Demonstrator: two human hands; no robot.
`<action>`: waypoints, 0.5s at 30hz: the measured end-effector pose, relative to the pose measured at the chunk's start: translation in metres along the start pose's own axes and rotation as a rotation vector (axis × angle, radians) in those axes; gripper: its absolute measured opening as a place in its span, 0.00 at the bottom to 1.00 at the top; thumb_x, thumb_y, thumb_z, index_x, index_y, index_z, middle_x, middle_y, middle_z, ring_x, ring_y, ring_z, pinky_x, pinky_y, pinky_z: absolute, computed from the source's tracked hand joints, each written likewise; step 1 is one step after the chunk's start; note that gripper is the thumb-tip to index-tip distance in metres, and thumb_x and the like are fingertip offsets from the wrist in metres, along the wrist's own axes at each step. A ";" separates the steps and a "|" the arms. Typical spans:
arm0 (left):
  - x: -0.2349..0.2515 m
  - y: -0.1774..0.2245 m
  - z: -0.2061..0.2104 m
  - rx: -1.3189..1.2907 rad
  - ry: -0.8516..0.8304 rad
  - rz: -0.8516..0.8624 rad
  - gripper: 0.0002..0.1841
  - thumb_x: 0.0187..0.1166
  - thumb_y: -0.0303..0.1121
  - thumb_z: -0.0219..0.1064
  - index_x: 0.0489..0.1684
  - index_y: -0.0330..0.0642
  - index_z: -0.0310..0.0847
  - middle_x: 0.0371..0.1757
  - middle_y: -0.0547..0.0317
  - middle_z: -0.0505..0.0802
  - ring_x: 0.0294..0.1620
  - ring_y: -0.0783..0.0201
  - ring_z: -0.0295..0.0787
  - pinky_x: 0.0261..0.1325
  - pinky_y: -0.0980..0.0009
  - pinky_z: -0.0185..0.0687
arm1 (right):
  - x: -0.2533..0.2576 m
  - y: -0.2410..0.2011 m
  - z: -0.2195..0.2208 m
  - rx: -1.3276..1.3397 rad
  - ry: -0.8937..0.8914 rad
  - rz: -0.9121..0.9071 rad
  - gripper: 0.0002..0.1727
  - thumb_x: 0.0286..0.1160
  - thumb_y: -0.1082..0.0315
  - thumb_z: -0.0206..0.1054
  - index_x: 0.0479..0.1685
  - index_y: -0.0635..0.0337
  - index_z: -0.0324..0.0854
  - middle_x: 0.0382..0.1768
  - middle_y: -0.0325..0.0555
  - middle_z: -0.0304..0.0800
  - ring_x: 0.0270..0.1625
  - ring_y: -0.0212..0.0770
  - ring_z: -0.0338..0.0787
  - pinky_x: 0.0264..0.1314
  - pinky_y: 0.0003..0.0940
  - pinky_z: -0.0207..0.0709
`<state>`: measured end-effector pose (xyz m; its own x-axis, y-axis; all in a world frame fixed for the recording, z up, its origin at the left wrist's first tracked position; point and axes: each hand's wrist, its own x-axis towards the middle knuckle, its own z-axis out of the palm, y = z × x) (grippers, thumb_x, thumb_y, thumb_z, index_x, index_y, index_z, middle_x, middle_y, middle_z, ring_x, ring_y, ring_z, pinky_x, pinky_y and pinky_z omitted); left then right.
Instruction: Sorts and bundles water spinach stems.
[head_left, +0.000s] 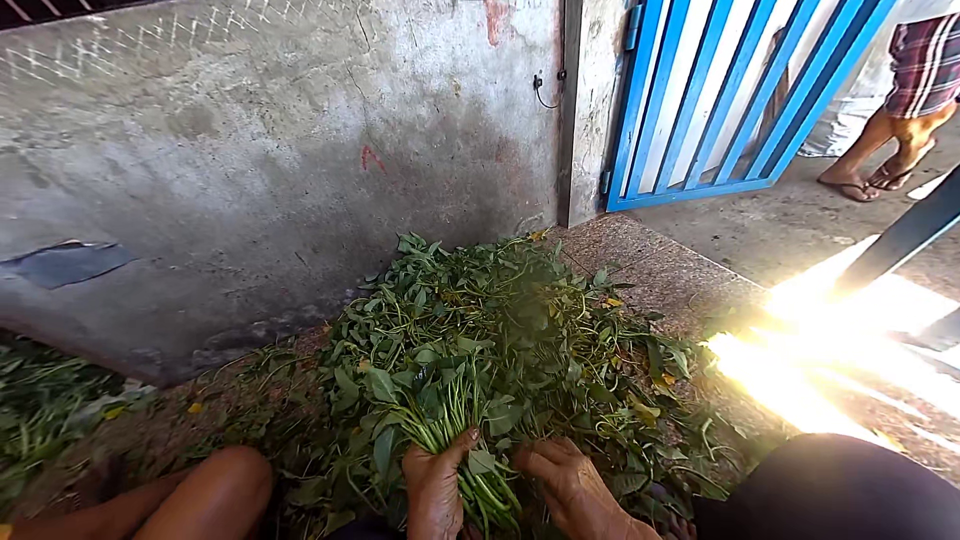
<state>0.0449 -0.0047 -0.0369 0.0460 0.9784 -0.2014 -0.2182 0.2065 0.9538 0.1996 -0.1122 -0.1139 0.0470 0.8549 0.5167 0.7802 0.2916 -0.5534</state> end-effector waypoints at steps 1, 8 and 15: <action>0.001 0.000 -0.002 0.007 -0.027 0.001 0.24 0.49 0.08 0.80 0.48 0.22 0.81 0.38 0.39 0.94 0.38 0.54 0.95 0.43 0.60 0.95 | 0.001 0.001 -0.001 -0.015 0.004 -0.010 0.19 0.74 0.75 0.58 0.54 0.44 0.88 0.47 0.39 0.95 0.52 0.41 0.95 0.58 0.47 0.85; -0.006 0.002 0.002 0.074 -0.145 0.010 0.23 0.46 0.07 0.79 0.45 0.22 0.81 0.37 0.40 0.95 0.38 0.54 0.96 0.45 0.61 0.95 | 0.017 -0.021 -0.024 -0.048 -0.451 0.245 0.32 0.67 0.44 0.72 0.69 0.52 0.83 0.71 0.55 0.83 0.78 0.61 0.77 0.83 0.72 0.57; -0.012 0.002 0.008 -0.018 -0.197 -0.034 0.23 0.46 0.08 0.78 0.45 0.21 0.81 0.37 0.38 0.95 0.38 0.54 0.96 0.45 0.61 0.94 | 0.033 -0.051 0.006 0.983 0.195 0.659 0.11 0.70 0.67 0.78 0.45 0.63 0.88 0.37 0.43 0.95 0.41 0.34 0.94 0.51 0.32 0.90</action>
<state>0.0522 -0.0158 -0.0312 0.2435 0.9522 -0.1845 -0.2304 0.2415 0.9427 0.1580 -0.0961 -0.0723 0.4187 0.9081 -0.0095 -0.2354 0.0984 -0.9669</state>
